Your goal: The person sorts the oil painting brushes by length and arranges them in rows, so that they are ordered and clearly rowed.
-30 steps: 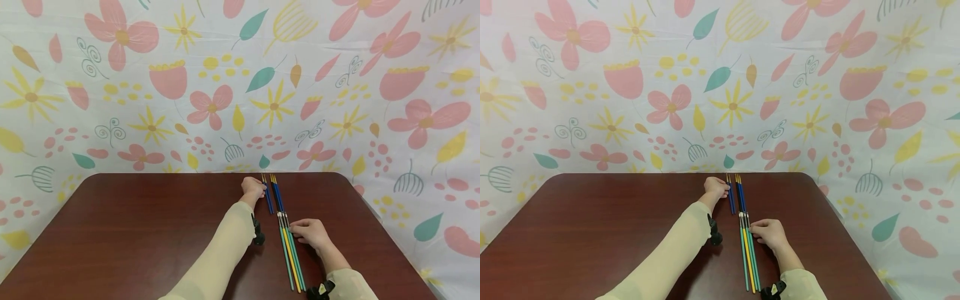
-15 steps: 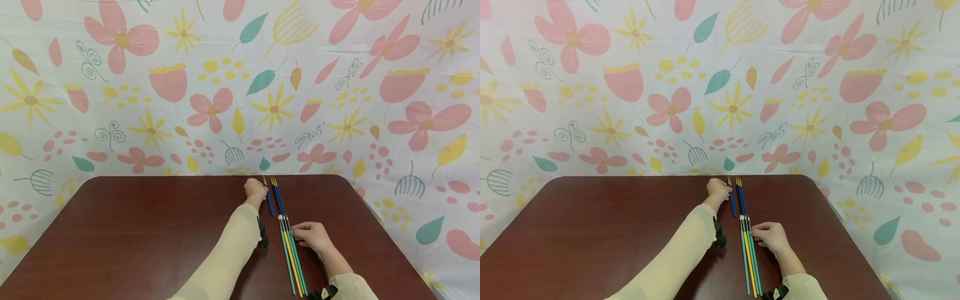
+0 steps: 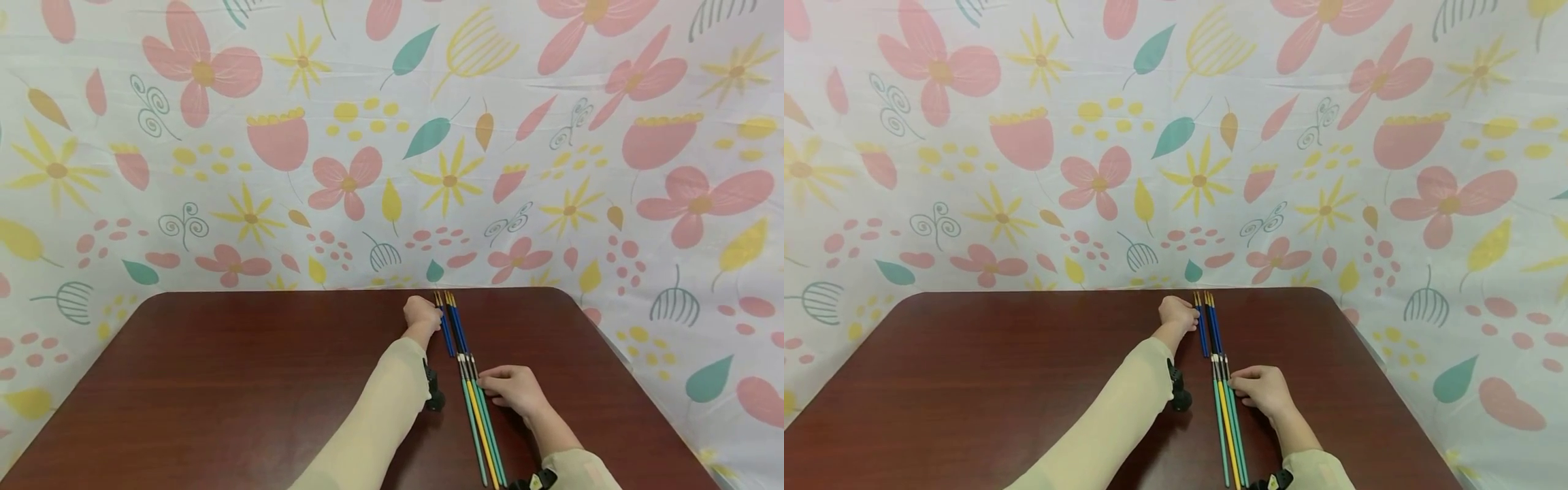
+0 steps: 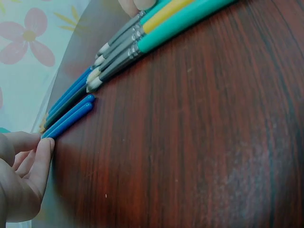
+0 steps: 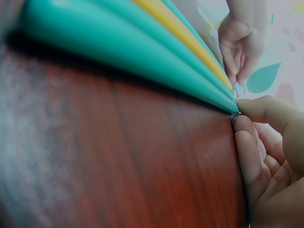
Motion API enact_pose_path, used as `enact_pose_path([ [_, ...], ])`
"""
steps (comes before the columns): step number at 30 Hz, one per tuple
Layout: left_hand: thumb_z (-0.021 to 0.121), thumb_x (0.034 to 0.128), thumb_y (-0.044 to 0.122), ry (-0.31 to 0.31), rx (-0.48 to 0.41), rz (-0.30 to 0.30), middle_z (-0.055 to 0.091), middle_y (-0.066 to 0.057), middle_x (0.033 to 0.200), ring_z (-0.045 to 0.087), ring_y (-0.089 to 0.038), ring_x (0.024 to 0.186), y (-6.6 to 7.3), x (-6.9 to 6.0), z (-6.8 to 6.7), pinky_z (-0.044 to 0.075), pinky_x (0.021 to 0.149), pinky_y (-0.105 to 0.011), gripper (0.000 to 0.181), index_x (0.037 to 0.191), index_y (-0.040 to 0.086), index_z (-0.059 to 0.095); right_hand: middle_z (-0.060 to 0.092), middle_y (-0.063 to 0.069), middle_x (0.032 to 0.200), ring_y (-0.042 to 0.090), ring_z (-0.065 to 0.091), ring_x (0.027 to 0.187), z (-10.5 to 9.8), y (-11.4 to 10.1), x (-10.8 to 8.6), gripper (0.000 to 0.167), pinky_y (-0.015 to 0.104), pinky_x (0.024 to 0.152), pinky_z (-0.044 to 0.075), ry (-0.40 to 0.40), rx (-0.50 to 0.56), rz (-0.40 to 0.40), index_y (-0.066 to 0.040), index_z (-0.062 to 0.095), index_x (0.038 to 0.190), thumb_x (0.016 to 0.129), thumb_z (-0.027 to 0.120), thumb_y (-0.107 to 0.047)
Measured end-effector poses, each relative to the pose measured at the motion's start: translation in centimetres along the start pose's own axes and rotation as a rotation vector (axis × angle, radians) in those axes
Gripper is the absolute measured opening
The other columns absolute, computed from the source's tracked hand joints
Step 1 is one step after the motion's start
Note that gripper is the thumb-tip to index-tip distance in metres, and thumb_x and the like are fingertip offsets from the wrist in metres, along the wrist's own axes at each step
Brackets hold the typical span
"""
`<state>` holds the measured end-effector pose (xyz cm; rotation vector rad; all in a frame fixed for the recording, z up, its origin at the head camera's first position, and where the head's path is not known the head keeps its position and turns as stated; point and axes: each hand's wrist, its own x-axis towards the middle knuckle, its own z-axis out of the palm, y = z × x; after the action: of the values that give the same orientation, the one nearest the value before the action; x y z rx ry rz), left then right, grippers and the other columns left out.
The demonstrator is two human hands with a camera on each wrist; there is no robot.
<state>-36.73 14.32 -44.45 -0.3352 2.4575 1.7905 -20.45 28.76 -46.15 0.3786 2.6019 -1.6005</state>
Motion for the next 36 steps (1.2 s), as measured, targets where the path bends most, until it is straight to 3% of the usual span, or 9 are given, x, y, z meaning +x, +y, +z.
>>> enact_pose_path([
  [13, 0.072, 0.0786, -0.002, -0.022, -0.113, -0.037, 0.068, -0.013, 0.080, 0.063, -0.019, 0.053, -0.1, 0.1, 0.4, 0.053, 0.046, -0.029, 0.007, 0.082, 0.003, 0.068, 0.070, 0.011, 0.097, 0.018, 0.066, 0.082, 0.2, -0.2, 0.6, 0.032, 0.036, 0.070, 0.058, -0.003, -0.016, -0.005, 0.003, 0.070, 0.106, 0.084, 0.071, -0.021],
  [21, 0.075, 0.0779, 0.003, -0.085, -0.111, -0.009, 0.071, -0.012, 0.082, 0.067, -0.018, 0.060, -0.8, 0.4, -0.6, 0.055, 0.050, -0.029, 0.022, 0.099, 0.000, 0.069, 0.070, 0.012, 0.101, 0.017, 0.066, 0.082, -0.4, 0.0, 0.8, 0.028, 0.034, 0.070, 0.057, -0.012, -0.015, -0.007, 0.003, 0.069, 0.108, 0.091, 0.061, -0.018],
  [24, 0.075, 0.0796, 0.008, -0.136, -0.084, 0.033, 0.072, -0.011, 0.082, 0.068, -0.017, 0.062, -1.5, 0.4, -2.0, 0.056, 0.053, -0.028, 0.027, 0.105, 0.001, 0.067, 0.070, 0.011, 0.099, 0.016, 0.066, 0.081, -0.7, 0.0, 0.9, 0.030, 0.032, 0.070, 0.057, -0.025, 0.000, 0.000, 0.003, 0.068, 0.111, 0.093, 0.058, -0.019],
  [28, 0.072, 0.0832, 0.013, -0.206, -0.049, 0.104, 0.072, -0.011, 0.088, 0.070, -0.017, 0.069, -2.3, 0.1, -4.8, 0.057, 0.058, -0.028, 0.034, 0.113, 0.000, 0.064, 0.070, 0.011, 0.095, 0.017, 0.068, 0.080, -1.4, -0.2, 1.4, 0.037, 0.032, 0.069, 0.058, -0.063, 0.024, 0.019, 0.007, 0.064, 0.114, 0.093, 0.059, -0.024],
  [32, 0.071, 0.0853, 0.020, -0.241, 0.021, 0.163, 0.071, -0.014, 0.095, 0.070, -0.021, 0.077, -2.8, 0.1, -8.6, 0.057, 0.062, -0.030, 0.040, 0.118, 0.000, 0.062, 0.070, 0.012, 0.091, 0.018, 0.068, 0.076, -2.3, -1.4, 2.1, 0.042, 0.035, 0.066, 0.058, -0.105, -0.014, 0.020, 0.009, 0.061, 0.116, 0.093, 0.059, -0.026],
  [36, 0.068, 0.0867, 0.034, -0.215, 0.185, 0.261, 0.068, -0.015, 0.105, 0.067, -0.026, 0.091, -3.0, 0.8, -12.8, 0.056, 0.073, -0.036, 0.050, 0.124, 0.002, 0.058, 0.070, 0.017, 0.088, 0.020, 0.068, 0.073, -2.6, -3.9, 3.5, 0.044, 0.036, 0.062, 0.058, -0.071, -0.093, -0.052, 0.009, 0.062, 0.115, 0.092, 0.060, -0.029],
])
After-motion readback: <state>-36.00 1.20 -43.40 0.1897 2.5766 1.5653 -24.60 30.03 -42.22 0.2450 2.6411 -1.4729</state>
